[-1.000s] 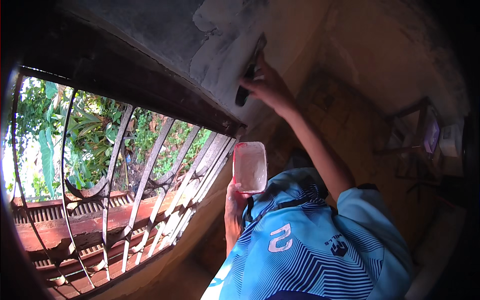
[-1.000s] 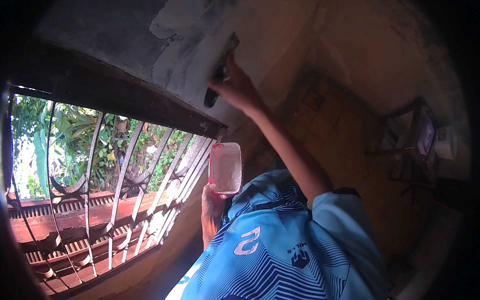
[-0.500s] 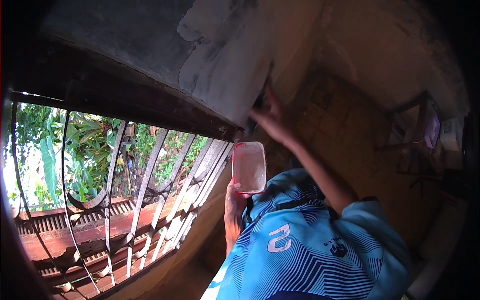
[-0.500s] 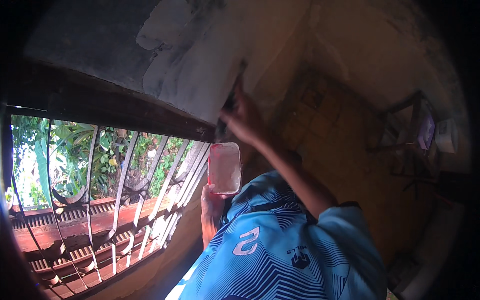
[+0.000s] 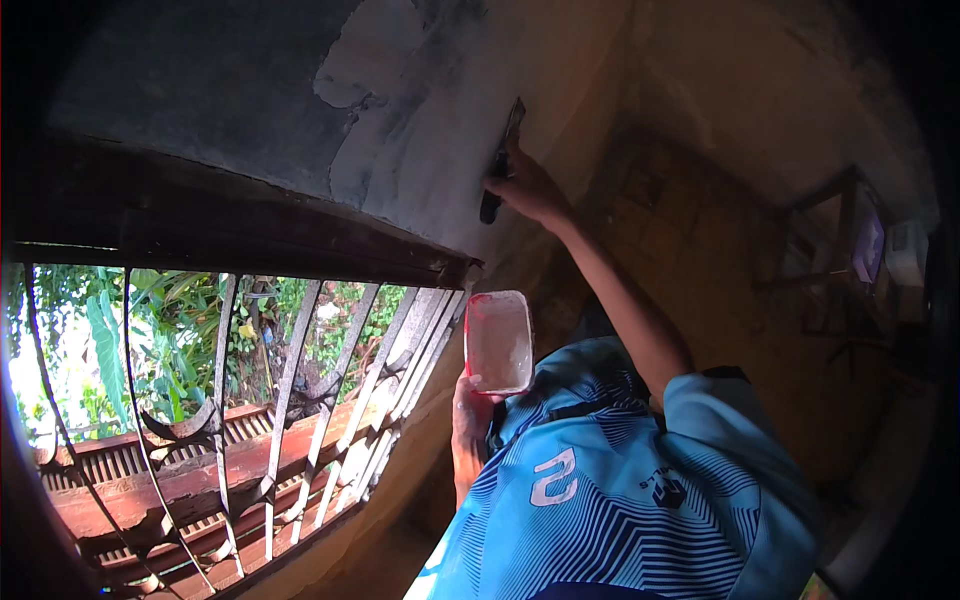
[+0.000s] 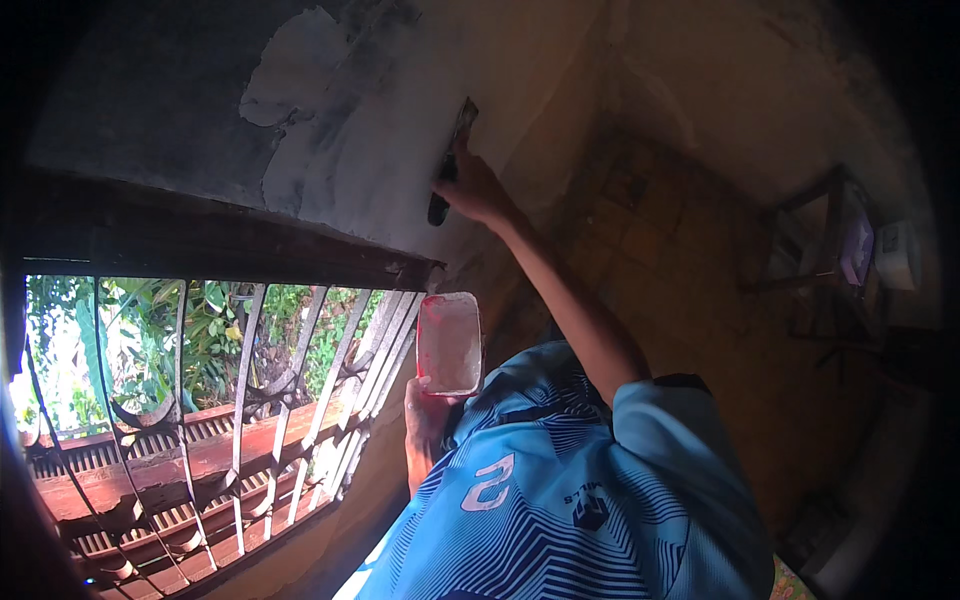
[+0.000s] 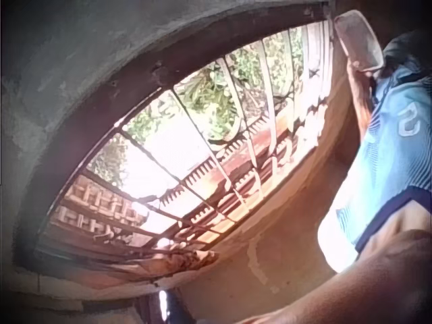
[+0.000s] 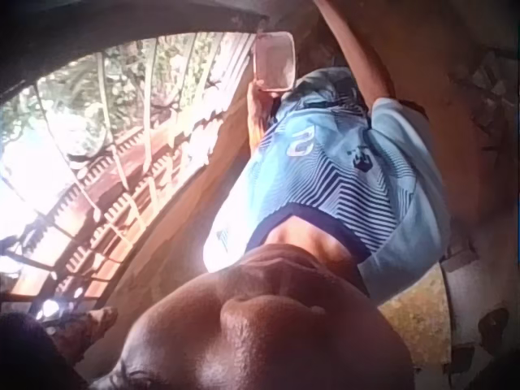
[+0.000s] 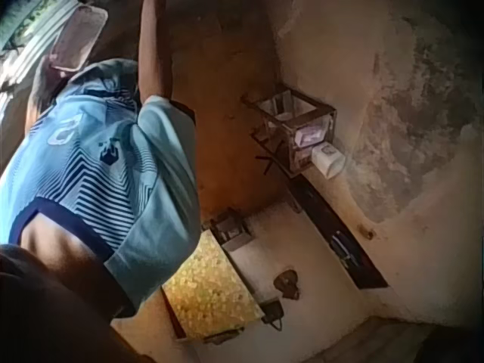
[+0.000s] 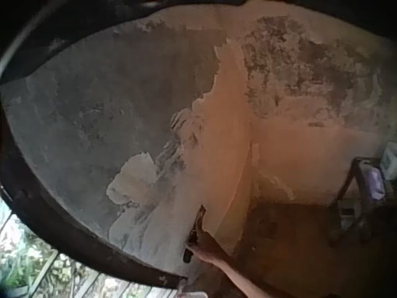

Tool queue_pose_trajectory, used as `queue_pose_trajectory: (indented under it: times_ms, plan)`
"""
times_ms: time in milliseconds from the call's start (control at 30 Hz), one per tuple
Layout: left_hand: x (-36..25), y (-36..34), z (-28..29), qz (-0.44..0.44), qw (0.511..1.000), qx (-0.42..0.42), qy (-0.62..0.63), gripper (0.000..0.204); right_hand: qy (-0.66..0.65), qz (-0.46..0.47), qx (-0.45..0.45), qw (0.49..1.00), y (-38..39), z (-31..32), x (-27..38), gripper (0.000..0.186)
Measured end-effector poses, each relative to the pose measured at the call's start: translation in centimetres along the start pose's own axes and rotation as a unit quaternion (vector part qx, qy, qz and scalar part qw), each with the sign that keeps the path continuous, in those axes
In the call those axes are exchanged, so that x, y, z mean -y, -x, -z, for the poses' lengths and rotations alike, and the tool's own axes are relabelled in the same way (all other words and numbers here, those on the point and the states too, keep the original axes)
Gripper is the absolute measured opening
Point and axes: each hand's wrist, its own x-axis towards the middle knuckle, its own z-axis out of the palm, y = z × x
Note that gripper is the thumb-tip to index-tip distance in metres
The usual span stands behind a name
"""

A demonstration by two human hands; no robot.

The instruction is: The person patches and smooths a wall by applying filler putty from a container to the wall with a putty knife.

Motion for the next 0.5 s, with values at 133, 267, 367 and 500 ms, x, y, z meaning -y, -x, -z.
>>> queue_pose_trajectory:
  times_ms: [133, 267, 367, 500]
  plan:
    - [-0.6, 0.5, -1.4, 0.003, 0.999, -0.003, 0.034, 0.057, -0.107, -0.006, 0.065, 0.992, 4.5, -1.6, 1.3, 0.097]
    - [-1.1, 0.7, -1.7, -0.012, 0.999, -0.004, 0.042, 0.059, -0.124, 0.007, 0.022, 0.992, 3.7, 1.0, 2.8, 0.092]
    - [-1.8, 1.3, -3.2, -0.019, 0.999, -0.018, 0.041, 0.06, -0.075, -0.011, -0.008, 0.997, 0.0, 3.3, 1.8, 0.092]
    - [-1.5, 1.3, -2.6, -0.017, 0.999, -0.024, 0.041, 0.06, -0.02, 0.012, 0.025, 0.999, -0.9, 1.6, -0.5, 0.095]
